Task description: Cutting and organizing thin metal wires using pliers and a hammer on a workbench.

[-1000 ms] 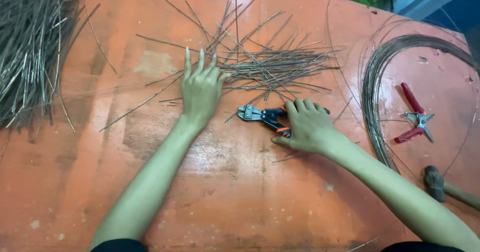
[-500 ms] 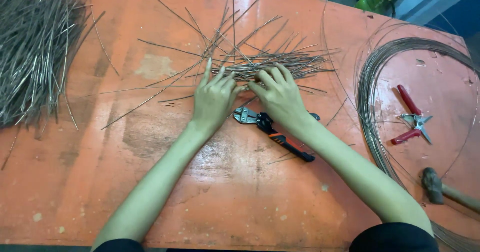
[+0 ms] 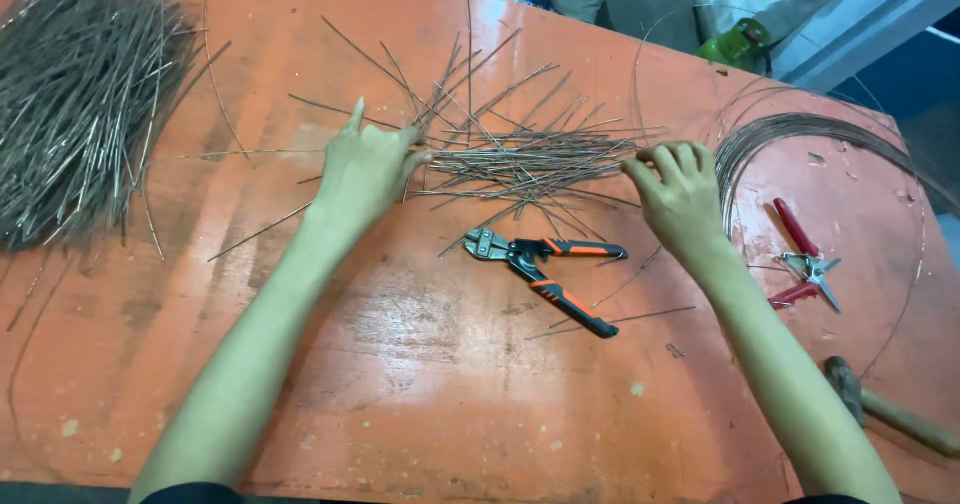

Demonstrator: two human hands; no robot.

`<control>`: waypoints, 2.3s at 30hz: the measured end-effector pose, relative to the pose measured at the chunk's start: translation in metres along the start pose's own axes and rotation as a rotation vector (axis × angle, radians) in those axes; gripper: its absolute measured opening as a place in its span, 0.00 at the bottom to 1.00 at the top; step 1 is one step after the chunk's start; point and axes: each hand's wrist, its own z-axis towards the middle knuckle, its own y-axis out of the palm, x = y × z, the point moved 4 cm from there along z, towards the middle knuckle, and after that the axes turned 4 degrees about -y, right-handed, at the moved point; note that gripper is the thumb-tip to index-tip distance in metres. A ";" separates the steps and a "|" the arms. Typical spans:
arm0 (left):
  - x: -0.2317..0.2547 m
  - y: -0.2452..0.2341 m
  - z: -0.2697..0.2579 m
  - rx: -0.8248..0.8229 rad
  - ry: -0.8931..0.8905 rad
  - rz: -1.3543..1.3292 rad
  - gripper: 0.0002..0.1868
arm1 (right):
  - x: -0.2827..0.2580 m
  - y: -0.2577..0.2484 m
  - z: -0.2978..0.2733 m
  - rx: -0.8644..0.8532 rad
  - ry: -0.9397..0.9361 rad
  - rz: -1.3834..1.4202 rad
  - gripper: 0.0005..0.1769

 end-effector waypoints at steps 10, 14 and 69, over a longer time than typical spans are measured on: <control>0.057 -0.038 -0.026 0.087 -0.121 -0.142 0.10 | -0.033 0.034 0.030 0.072 0.171 0.031 0.14; 0.062 -0.031 -0.025 0.109 -0.150 -0.114 0.07 | -0.054 0.061 0.052 0.173 0.184 0.330 0.04; 0.052 -0.010 -0.055 0.312 -0.101 -0.119 0.15 | -0.092 0.053 0.076 0.033 0.482 0.496 0.31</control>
